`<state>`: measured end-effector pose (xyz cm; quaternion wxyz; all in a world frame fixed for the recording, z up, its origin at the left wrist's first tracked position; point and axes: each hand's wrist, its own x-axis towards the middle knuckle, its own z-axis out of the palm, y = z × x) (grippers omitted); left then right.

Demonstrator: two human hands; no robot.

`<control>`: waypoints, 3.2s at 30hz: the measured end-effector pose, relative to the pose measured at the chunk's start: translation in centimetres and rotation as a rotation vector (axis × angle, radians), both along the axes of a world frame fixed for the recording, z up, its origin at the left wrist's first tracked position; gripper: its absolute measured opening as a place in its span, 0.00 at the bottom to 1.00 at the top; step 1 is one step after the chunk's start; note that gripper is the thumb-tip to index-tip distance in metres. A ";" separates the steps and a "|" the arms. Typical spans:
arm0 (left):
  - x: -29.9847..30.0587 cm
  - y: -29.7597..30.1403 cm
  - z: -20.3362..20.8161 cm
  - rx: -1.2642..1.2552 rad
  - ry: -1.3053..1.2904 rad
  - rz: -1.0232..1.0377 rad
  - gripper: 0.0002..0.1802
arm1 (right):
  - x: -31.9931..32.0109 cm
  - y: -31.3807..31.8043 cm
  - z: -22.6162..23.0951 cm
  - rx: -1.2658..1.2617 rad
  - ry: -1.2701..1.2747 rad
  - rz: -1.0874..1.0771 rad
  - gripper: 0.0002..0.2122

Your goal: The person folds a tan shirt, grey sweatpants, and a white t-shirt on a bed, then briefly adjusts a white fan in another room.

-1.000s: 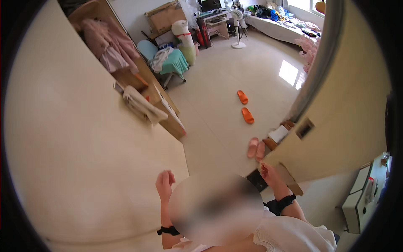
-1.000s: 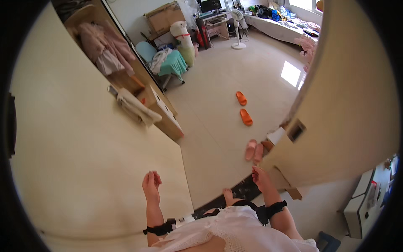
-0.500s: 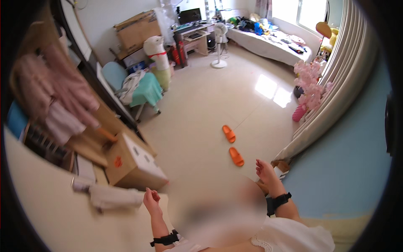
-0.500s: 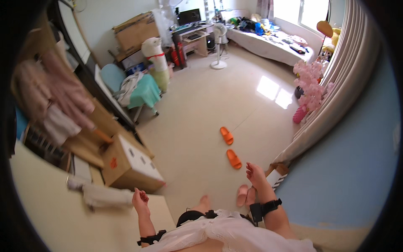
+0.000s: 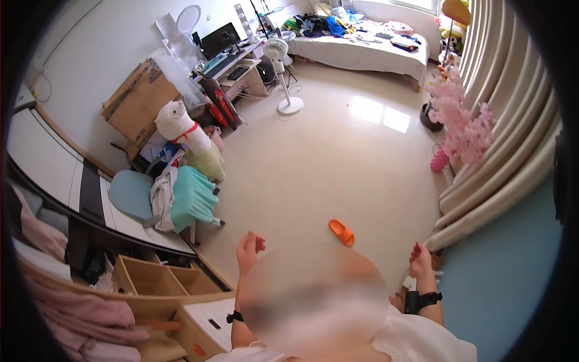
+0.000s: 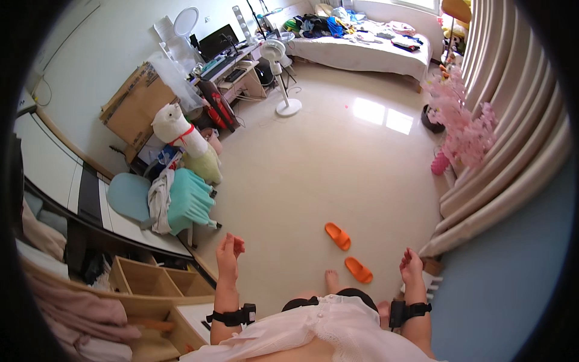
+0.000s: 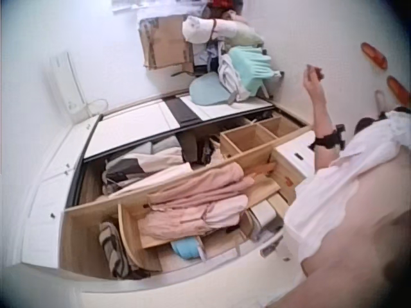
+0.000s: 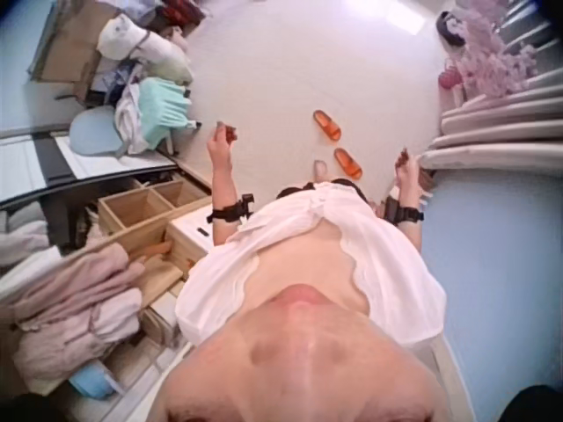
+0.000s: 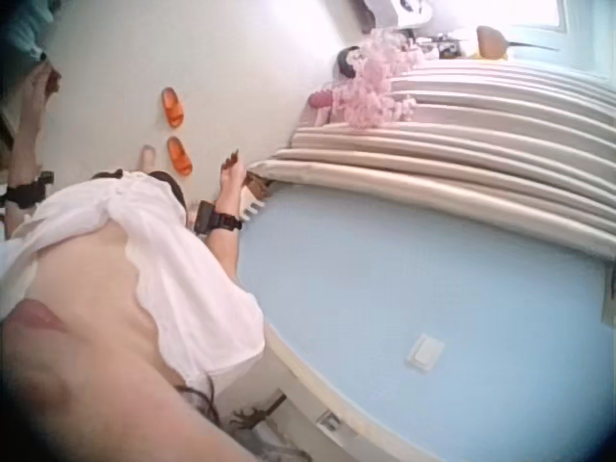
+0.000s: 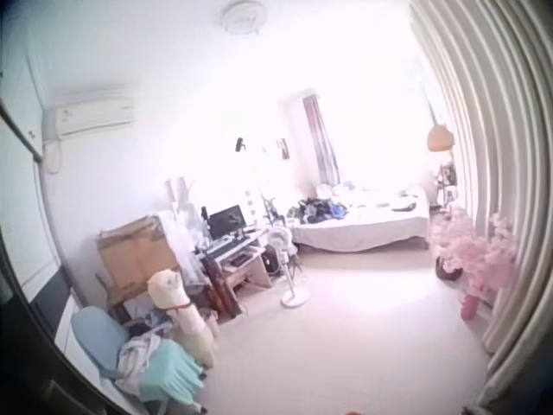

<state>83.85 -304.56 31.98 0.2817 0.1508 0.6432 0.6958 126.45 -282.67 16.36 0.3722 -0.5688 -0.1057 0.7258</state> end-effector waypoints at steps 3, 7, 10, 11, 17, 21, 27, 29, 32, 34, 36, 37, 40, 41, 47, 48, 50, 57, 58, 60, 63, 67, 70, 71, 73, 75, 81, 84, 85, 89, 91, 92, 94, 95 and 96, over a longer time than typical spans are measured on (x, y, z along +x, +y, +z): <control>-8.6 7.0 0.8 -0.053 0.158 -0.067 0.13 | -11.1 10.2 2.3 0.109 0.035 0.077 0.05; -20.7 15.6 0.2 -0.046 0.124 0.044 0.12 | -27.5 22.2 7.4 0.278 0.109 0.259 0.06; -31.0 24.3 -1.4 -0.032 0.046 0.114 0.11 | -36.7 31.3 9.6 0.365 0.071 0.258 0.05; -34.2 27.5 -1.9 -0.019 0.046 0.105 0.11 | -38.8 33.8 9.1 0.377 0.068 0.248 0.05; -51.3 51.3 1.2 -0.036 0.056 -0.066 0.11 | -46.1 47.6 8.1 0.195 0.090 -0.043 0.04; -57.8 67.5 3.0 0.036 0.073 -0.133 0.12 | -50.3 55.6 9.0 0.180 0.000 -0.229 0.04; -64.0 88.2 3.3 -0.004 0.222 -0.248 0.17 | -53.7 69.9 2.9 0.024 0.048 -0.411 0.04; -66.4 94.4 3.4 -0.006 0.178 -0.217 0.18 | -55.4 78.3 2.4 0.056 0.061 -0.413 0.04; -70.5 101.0 2.6 -0.021 0.175 -0.125 0.19 | -60.7 89.0 5.0 0.130 0.034 -0.337 0.03; -73.6 105.7 2.9 -0.013 0.220 -0.080 0.19 | -66.5 96.6 6.7 0.194 0.083 -0.259 0.03; -77.2 110.1 3.4 -0.022 0.203 -0.013 0.21 | -73.3 102.2 9.3 0.218 0.115 -0.133 0.05; -78.6 112.7 3.0 -0.029 0.191 0.000 0.21 | -75.9 105.6 10.6 0.213 0.104 -0.119 0.05; -83.8 120.2 1.2 0.039 0.027 0.030 0.24 | -82.3 114.7 12.7 0.294 0.108 0.005 0.06; -85.9 122.7 -0.1 -0.003 -0.005 0.048 0.27 | -84.0 117.6 12.9 0.317 0.091 0.026 0.06; -97.9 142.1 -3.1 -0.227 0.392 0.142 0.39 | -89.8 133.5 12.5 0.173 0.000 -0.045 0.06; -99.3 145.7 -2.3 -0.278 0.704 0.138 0.39 | -90.4 136.3 12.9 0.216 0.004 -0.070 0.06; -102.2 151.1 -1.1 -0.361 1.012 0.100 0.40 | -92.1 140.4 13.1 0.244 -0.009 -0.120 0.06; -108.5 165.0 -3.9 -0.793 0.986 0.235 0.50 | -98.5 153.6 11.8 0.105 -0.007 -0.073 0.06; -109.2 166.7 -4.3 -0.860 0.773 0.373 0.51 | -98.8 155.6 10.9 0.085 0.017 -0.061 0.06; -110.2 169.2 -4.6 -0.941 0.468 0.520 0.55 | -99.2 159.8 9.5 0.049 0.012 -0.039 0.06; -110.3 172.0 -3.4 -1.031 0.235 0.563 0.58 | -100.1 167.2 8.5 0.020 0.021 -0.010 0.05; -110.9 175.2 -3.6 -1.098 0.084 0.693 0.62 | -103.7 176.9 9.7 0.058 0.009 0.097 0.04; -111.3 177.4 -3.9 -1.136 0.128 0.695 0.60 | -106.1 182.4 9.7 0.056 0.005 0.194 0.06; -111.5 177.8 -4.1 -1.108 0.161 0.654 0.59 | -107.0 184.0 9.8 0.042 0.000 0.210 0.06; -111.9 178.9 -3.4 -1.149 0.143 0.661 0.56 | -108.8 186.6 9.9 0.041 -0.042 0.250 0.06; -112.7 178.2 -3.8 -1.118 0.160 0.636 0.55 | -110.3 188.4 9.8 0.026 -0.041 0.277 0.06; -113.3 172.0 -5.1 -0.911 0.272 0.407 0.55 | -113.0 190.0 10.1 0.041 -0.009 0.349 0.05; -113.1 169.7 -5.1 -0.884 0.303 0.344 0.55 | -114.4 188.7 11.2 0.055 -0.018 0.342 0.05; -112.9 169.1 -4.9 -0.878 0.316 0.319 0.55 | -114.7 188.1 11.5 0.050 -0.013 0.334 0.05; -111.9 167.1 -4.2 -0.837 0.370 0.260 0.54 | -115.1 185.6 12.1 0.054 -0.050 0.331 0.05; -111.9 165.6 -4.2 -0.818 0.409 0.223 0.53 | -115.1 184.1 12.0 0.069 -0.032 0.359 0.05; -111.9 164.9 -4.2 -0.802 0.451 0.187 0.53 | -115.2 183.5 12.0 0.068 -0.038 0.358 0.05; -112.0 164.5 -4.3 -0.789 0.433 0.154 0.53 | -115.9 183.2 12.3 0.111 -0.034 0.366 0.05; -112.0 164.3 -4.4 -0.778 0.418 0.124 0.53 | -116.0 182.9 12.2 0.111 -0.041 0.362 0.05; -112.1 164.5 -4.6 -0.766 0.419 0.110 0.53 | -115.9 182.7 12.3 0.127 -0.028 0.373 0.05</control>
